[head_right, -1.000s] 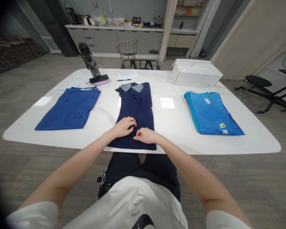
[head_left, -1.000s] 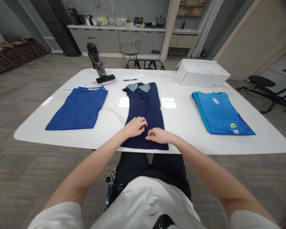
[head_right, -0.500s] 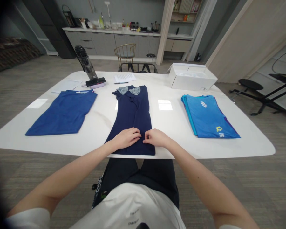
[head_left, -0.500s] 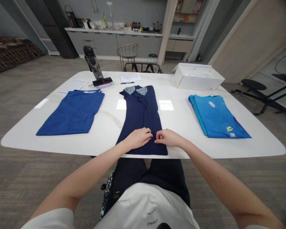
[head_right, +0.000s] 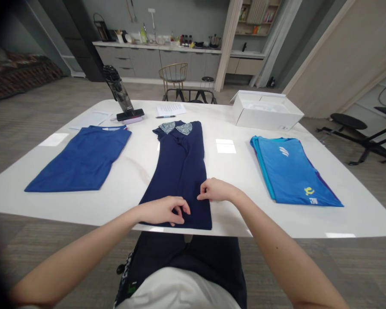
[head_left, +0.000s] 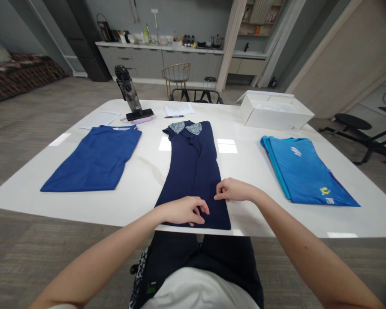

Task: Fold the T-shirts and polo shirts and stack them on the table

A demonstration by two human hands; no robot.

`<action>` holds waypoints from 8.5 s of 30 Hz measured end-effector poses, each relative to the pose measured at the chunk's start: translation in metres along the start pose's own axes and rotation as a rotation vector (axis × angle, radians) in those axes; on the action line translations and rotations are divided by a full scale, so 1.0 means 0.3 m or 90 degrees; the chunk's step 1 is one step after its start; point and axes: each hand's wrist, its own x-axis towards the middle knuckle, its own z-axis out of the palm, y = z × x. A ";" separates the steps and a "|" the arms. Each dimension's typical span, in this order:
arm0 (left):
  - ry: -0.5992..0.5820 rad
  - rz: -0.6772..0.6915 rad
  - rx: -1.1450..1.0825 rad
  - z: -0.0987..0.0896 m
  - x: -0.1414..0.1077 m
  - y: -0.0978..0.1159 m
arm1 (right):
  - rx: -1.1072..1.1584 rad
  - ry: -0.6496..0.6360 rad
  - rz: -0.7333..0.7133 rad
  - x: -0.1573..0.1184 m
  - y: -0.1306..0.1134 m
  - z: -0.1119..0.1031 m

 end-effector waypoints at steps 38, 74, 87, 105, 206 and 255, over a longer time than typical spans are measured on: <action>0.716 -0.220 0.597 -1.019 0.704 -0.157 | -0.134 0.672 0.174 1.009 0.320 -0.644; 0.549 0.084 -0.199 -0.845 0.844 0.112 | 0.002 0.522 -0.035 0.945 0.313 -0.765; 0.515 -0.035 0.634 -0.659 0.709 0.011 | 0.043 0.475 0.064 0.844 0.315 -0.615; 0.533 -0.029 0.619 -0.476 0.559 -0.018 | -0.061 0.622 0.092 0.726 0.286 -0.463; 0.125 0.187 0.468 -0.059 -0.084 -0.119 | -0.234 0.279 -0.229 0.096 -0.051 0.158; 0.481 -0.030 -0.440 -0.445 0.379 -0.041 | 0.568 0.411 0.158 0.336 0.167 -0.178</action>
